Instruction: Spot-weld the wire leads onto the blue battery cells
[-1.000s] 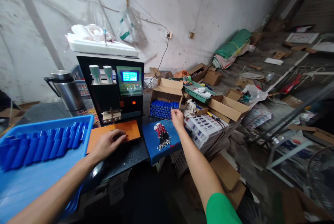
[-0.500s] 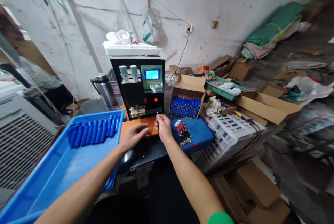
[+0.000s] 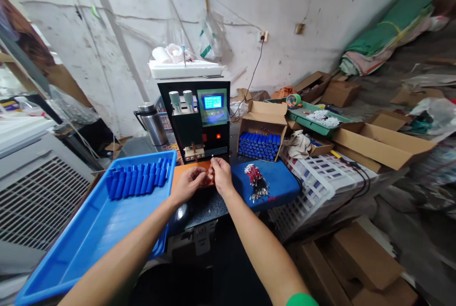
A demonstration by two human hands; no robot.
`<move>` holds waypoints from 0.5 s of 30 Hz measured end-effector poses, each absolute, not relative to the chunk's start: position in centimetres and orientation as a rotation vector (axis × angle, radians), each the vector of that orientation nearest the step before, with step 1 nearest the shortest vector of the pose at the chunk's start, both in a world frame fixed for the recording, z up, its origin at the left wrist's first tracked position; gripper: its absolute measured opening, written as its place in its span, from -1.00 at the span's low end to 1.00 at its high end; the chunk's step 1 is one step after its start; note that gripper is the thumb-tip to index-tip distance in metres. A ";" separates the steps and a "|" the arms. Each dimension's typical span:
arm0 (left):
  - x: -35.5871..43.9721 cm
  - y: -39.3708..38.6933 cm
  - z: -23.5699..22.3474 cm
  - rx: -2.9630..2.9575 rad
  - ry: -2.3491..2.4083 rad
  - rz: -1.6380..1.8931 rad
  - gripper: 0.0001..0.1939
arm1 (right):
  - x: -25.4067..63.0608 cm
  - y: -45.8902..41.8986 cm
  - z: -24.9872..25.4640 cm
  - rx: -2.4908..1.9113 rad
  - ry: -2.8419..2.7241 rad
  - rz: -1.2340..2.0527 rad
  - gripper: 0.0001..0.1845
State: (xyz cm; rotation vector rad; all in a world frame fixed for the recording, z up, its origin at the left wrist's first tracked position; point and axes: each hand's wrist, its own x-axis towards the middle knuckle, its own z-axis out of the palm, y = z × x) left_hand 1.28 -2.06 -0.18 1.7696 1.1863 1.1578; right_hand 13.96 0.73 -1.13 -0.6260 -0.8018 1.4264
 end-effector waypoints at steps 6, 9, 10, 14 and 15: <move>1.4 -2.2 0.2 1.714 1.159 1.089 -0.68 | 14.0 0.9 -1.6 -0.582 -0.866 1.435 -0.64; 1.4 -2.2 0.1 1.691 1.155 1.099 -0.69 | 13.9 1.0 -2.0 -0.572 -0.848 1.426 -0.64; 1.4 -2.2 0.0 1.687 1.154 1.109 -0.70 | 13.8 1.1 -2.0 -0.574 -0.838 1.424 -0.64; 1.6 -2.2 -0.2 1.697 1.182 1.165 -0.69 | 13.7 1.1 -1.9 -0.647 -0.800 1.408 -0.62; 1.6 -2.2 -0.3 1.699 1.197 1.171 -0.69 | 13.7 1.1 -1.9 -0.671 -0.794 1.401 -0.62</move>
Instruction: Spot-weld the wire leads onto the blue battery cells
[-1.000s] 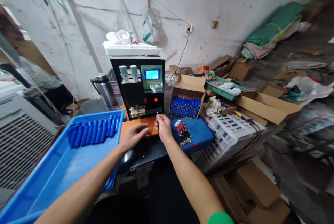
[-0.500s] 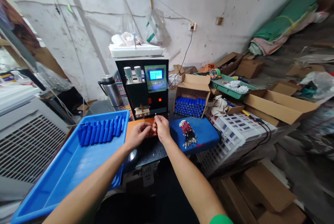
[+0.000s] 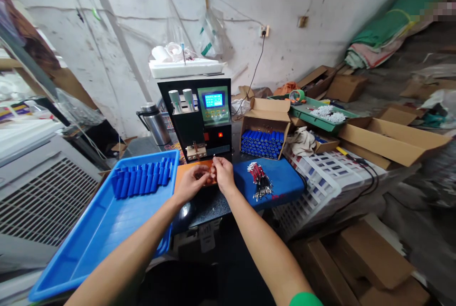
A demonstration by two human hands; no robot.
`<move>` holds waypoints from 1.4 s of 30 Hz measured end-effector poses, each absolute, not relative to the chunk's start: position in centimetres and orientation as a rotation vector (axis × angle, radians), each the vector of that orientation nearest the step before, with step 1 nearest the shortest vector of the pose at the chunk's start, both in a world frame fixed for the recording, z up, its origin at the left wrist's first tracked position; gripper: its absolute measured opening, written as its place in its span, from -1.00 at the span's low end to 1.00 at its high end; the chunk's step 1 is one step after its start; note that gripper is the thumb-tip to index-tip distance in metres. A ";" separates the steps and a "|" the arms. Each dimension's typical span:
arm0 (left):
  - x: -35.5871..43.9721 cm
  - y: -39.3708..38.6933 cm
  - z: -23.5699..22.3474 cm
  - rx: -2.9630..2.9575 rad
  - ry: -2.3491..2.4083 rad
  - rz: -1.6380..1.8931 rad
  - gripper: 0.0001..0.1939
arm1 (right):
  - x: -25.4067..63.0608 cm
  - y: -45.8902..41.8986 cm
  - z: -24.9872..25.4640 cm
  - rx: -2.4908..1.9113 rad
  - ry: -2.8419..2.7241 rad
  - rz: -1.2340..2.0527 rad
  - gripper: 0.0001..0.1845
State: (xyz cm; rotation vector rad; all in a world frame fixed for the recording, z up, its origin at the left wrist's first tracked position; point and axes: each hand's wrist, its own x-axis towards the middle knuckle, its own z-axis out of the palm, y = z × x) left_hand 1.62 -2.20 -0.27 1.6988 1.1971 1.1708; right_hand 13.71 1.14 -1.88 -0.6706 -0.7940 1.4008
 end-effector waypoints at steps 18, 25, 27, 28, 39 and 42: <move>1.2 -2.0 -0.4 1.814 1.378 1.152 -0.76 | 13.5 0.9 -1.5 -0.724 -0.713 1.376 -0.67; 1.4 -2.1 -0.6 1.732 1.305 1.176 -0.69 | 13.7 0.8 -1.0 -0.719 -0.631 1.415 -0.67; 1.4 -2.1 -0.7 1.753 1.322 1.182 -0.72 | 13.8 0.7 -0.8 -0.714 -0.611 1.428 -0.67; 1.3 -2.0 -0.7 1.765 1.330 1.188 -0.74 | 13.8 0.7 -0.7 -0.710 -0.609 1.437 -0.67; 1.0 -1.8 -0.8 1.798 1.349 1.223 -0.85 | 13.9 0.7 -0.7 -0.687 -0.591 1.459 -0.69; 1.2 -2.0 -0.5 1.798 1.394 1.183 -0.81 | 13.9 0.9 -1.0 -0.695 -0.598 1.465 -0.68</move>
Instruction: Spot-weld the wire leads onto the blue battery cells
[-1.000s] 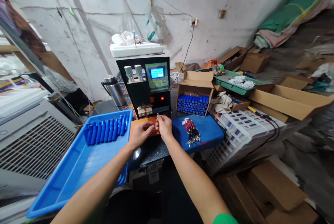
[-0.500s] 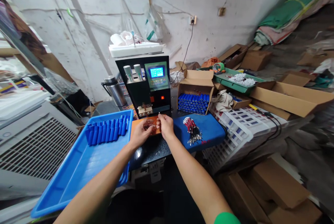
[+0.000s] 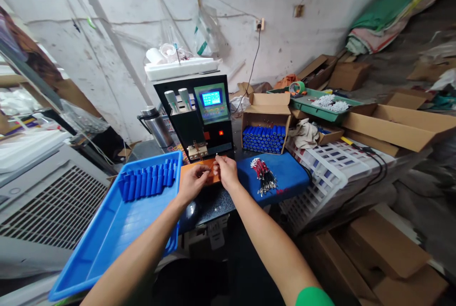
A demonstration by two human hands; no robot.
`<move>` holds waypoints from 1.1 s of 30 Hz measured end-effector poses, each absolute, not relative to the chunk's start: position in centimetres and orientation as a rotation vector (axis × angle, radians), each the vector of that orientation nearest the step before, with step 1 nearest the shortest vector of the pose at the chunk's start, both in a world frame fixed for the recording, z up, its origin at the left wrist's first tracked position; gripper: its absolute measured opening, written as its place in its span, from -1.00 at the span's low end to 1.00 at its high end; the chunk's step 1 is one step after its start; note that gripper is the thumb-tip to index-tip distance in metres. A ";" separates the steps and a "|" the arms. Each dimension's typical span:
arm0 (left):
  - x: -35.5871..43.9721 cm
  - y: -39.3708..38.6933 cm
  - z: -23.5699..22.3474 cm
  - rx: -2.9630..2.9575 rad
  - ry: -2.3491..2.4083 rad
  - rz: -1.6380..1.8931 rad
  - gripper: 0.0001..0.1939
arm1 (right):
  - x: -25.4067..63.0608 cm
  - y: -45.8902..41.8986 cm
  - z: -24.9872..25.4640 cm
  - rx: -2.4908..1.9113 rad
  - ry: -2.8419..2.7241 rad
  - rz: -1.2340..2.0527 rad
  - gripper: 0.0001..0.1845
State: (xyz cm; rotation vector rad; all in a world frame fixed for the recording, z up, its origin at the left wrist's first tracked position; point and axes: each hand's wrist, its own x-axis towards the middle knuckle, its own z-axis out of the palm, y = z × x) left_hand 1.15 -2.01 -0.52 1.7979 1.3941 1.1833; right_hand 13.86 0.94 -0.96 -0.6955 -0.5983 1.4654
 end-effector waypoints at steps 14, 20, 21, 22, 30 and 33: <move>1.3 -2.5 0.1 1.503 1.225 1.221 -0.72 | 14.4 0.3 -0.7 -0.854 -1.130 1.329 -0.73; 1.3 -2.9 0.0 1.517 1.274 1.201 -0.75 | 14.9 -0.2 -0.5 -0.882 -1.384 1.230 -0.76; 1.3 -2.9 -0.1 1.523 1.282 1.195 -0.77 | 15.0 -0.2 -0.6 -0.881 -1.394 1.227 -0.75; 1.2 -3.0 -0.2 1.529 1.291 1.185 -0.79 | 15.2 -0.2 -0.7 -0.884 -1.408 1.234 -0.74; 0.5 -4.3 1.5 2.066 1.749 0.928 -0.85 | 15.2 -0.4 -1.7 -1.006 -1.286 1.234 -0.70; -0.1 -5.3 2.9 2.156 1.862 0.786 -0.86 | 15.1 -0.5 -2.0 -1.027 -1.266 1.206 -0.69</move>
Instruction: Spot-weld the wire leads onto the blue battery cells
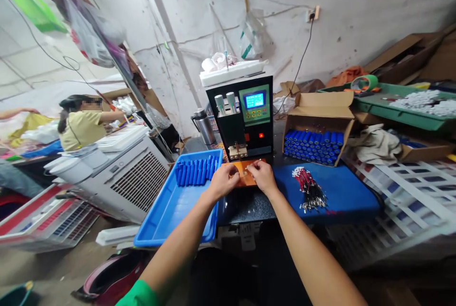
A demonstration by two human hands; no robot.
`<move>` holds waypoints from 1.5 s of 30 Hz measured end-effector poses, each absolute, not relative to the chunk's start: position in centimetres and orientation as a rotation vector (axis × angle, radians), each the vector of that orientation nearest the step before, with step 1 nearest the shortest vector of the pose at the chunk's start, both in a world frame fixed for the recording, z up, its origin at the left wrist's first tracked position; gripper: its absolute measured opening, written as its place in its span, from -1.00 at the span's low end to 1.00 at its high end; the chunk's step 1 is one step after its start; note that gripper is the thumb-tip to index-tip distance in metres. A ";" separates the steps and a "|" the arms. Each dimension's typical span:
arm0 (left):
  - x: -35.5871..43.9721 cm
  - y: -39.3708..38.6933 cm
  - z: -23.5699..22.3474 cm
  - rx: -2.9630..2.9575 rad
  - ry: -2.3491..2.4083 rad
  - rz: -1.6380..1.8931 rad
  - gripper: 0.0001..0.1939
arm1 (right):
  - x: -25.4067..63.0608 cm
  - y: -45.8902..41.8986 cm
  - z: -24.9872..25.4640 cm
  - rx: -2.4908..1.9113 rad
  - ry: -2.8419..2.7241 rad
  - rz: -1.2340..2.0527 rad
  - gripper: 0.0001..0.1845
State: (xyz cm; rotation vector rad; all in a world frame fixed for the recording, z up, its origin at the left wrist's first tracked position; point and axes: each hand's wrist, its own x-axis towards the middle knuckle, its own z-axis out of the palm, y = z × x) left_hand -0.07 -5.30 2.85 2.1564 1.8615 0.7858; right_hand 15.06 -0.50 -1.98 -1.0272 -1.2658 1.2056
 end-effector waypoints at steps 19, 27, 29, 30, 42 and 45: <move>-9.9 -6.0 -0.7 1.322 2.930 0.255 -0.14 | 15.2 -0.3 -2.8 -1.051 -1.377 1.045 -0.67; -9.3 -4.9 -1.6 1.073 2.982 0.490 -0.10 | 15.3 -0.3 -3.1 -1.068 -1.391 1.051 -0.65; -9.3 -4.6 -1.6 1.017 2.985 0.519 -0.06 | 15.3 -0.2 -3.2 -1.066 -1.396 1.041 -0.65; -9.4 -4.5 -1.7 1.002 2.993 0.533 -0.04 | 15.3 -0.2 -3.2 -1.066 -1.399 1.035 -0.66; -10.2 -4.3 -2.7 0.908 3.028 0.821 -0.34 | 15.1 -0.4 -2.4 -1.049 -1.403 1.036 -0.76; -10.4 -4.4 -2.6 0.935 2.990 0.879 -0.37 | 15.2 -0.4 -2.4 -1.043 -1.395 1.047 -0.76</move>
